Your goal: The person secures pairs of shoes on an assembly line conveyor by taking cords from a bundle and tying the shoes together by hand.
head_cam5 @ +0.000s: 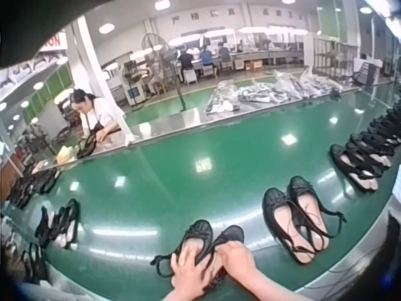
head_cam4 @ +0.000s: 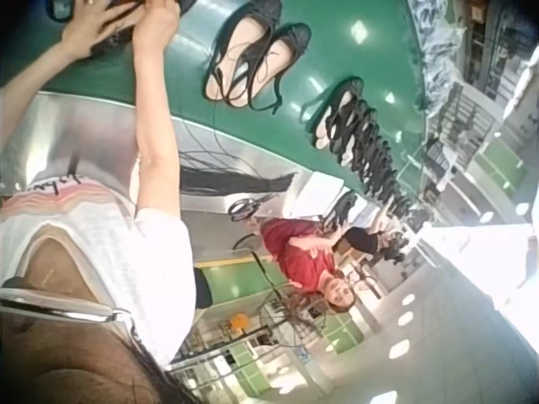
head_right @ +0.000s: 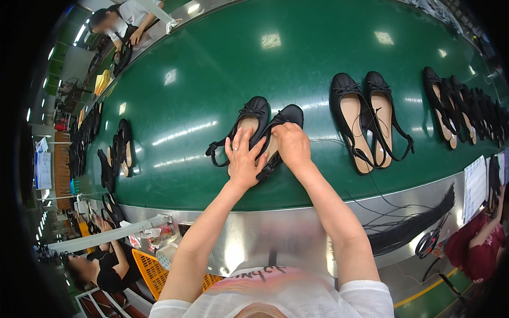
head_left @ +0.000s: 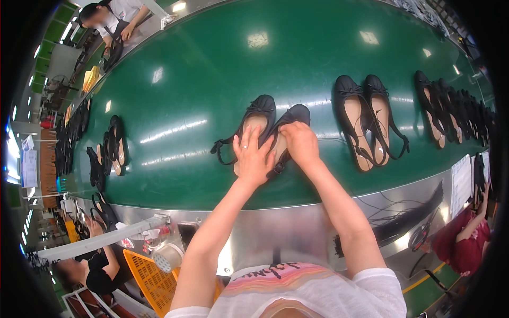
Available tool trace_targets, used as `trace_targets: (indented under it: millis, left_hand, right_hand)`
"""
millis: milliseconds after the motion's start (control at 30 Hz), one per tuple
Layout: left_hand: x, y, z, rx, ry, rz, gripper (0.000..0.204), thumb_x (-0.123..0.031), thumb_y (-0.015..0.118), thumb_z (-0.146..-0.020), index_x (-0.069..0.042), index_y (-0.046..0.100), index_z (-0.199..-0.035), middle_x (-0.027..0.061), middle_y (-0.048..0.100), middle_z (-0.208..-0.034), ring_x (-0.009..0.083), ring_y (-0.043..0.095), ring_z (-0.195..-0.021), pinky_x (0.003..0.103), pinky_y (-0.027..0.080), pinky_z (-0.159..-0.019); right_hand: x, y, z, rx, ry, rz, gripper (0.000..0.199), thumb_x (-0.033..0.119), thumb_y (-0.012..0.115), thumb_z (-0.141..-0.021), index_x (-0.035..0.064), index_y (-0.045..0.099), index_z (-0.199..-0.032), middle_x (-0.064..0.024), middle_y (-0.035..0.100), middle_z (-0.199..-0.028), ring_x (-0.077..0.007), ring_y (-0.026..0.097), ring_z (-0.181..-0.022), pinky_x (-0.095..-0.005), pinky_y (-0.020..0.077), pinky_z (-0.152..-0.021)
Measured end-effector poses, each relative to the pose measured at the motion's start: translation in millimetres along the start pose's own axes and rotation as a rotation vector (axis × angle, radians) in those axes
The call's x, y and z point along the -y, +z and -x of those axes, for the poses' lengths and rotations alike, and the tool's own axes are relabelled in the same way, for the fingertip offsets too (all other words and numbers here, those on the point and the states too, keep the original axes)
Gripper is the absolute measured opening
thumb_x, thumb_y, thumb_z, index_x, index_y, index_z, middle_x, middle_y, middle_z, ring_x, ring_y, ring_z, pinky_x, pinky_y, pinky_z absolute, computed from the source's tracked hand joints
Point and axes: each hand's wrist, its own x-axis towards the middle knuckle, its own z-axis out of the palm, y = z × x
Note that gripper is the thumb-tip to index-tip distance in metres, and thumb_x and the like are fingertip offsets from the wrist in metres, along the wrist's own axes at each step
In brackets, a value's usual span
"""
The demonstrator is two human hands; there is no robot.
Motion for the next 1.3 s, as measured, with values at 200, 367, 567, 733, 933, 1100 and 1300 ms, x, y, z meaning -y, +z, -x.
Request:
trace_targets:
  millis: [200,367,567,733,933,1100,1300]
  left_hand:
    - [-3.0,4.1,0.3,-0.035,-0.007,0.017,0.036,-0.023,0.063,-0.077,-0.017,0.062,-0.112,0.0137,0.036,-0.138,0.0328,0.025,-0.132,0.053,0.011,-0.106]
    - [-3.6,7.4,0.2,-0.046,-0.014,0.011,0.036,-0.022,0.063,-0.077,-0.017,0.062,-0.112,0.0138,0.036,-0.138,0.0320,0.026,-0.132,0.052,0.011,-0.107]
    - [-4.9,13.3,1.0,-0.059,-0.009,0.017,0.037,-0.021,0.064,-0.076,-0.017,0.062,-0.113,0.0140,0.036,-0.138,0.0315,0.028,-0.131,0.051,0.012,-0.107]
    - [-3.4,13.1,1.2,-0.059,-0.023,0.028,0.038,-0.020,0.063,-0.077,-0.018,0.061,-0.115,0.0151,0.035,-0.138,0.0318,0.029,-0.130,0.051,0.012,-0.106]
    - [-3.6,15.6,-1.2,-0.052,-0.015,0.082,0.035,-0.025,0.059,-0.081,-0.024,0.061,-0.116,0.0190,0.031,-0.140,0.0352,0.025,-0.132,0.053,0.010,-0.106]
    - [-5.4,12.4,0.0,-0.060,-0.037,0.176,0.037,-0.016,0.060,-0.080,-0.021,0.061,-0.117,0.0202,0.026,-0.143,0.0357,0.022,-0.133,0.053,0.010,-0.107]
    - [1.7,13.4,5.0,-0.275,-0.011,0.396,0.042,-0.011,0.056,-0.078,-0.015,0.055,-0.120,0.0188,0.033,-0.138,0.0334,0.033,-0.128,0.051,0.019,-0.106]
  right_hand:
    - [0.8,3.6,1.6,-0.088,0.082,-0.062,0.006,0.009,0.062,-0.076,0.0067,0.066,-0.080,-0.0093,0.061,-0.077,-0.0273,0.059,-0.078,-0.0378,0.0485,-0.069]
    - [6.3,5.2,-4.0,-0.013,0.046,0.076,0.011,0.009,0.064,-0.073,0.0054,0.064,-0.084,-0.0096,0.061,-0.078,-0.0271,0.059,-0.080,-0.0370,0.0478,-0.072]
    - [4.6,0.4,-6.5,0.093,-0.087,0.209,0.011,0.011,0.065,-0.072,0.0051,0.061,-0.081,-0.0088,0.060,-0.077,-0.0260,0.058,-0.079,-0.0366,0.0472,-0.072]
    - [1.9,-0.1,-7.1,0.111,-0.069,0.096,0.008,0.011,0.063,-0.074,0.0060,0.061,-0.080,-0.0089,0.059,-0.078,-0.0264,0.058,-0.079,-0.0363,0.0470,-0.072]
    - [2.8,-2.4,-6.5,0.122,-0.061,0.090,0.005,0.009,0.059,-0.075,0.0071,0.059,-0.080,-0.0102,0.057,-0.081,-0.0305,0.054,-0.079,-0.0411,0.0440,-0.071]
    - [9.3,5.0,1.3,0.078,0.053,0.116,0.003,0.011,0.055,-0.078,0.0089,0.057,-0.080,-0.0077,0.055,-0.084,-0.0285,0.052,-0.085,-0.0410,0.0389,-0.073]
    - [11.5,7.4,3.4,0.056,0.019,0.202,0.004,0.011,0.055,-0.080,0.0090,0.056,-0.083,-0.0071,0.054,-0.086,-0.0276,0.051,-0.087,-0.0402,0.0385,-0.075]
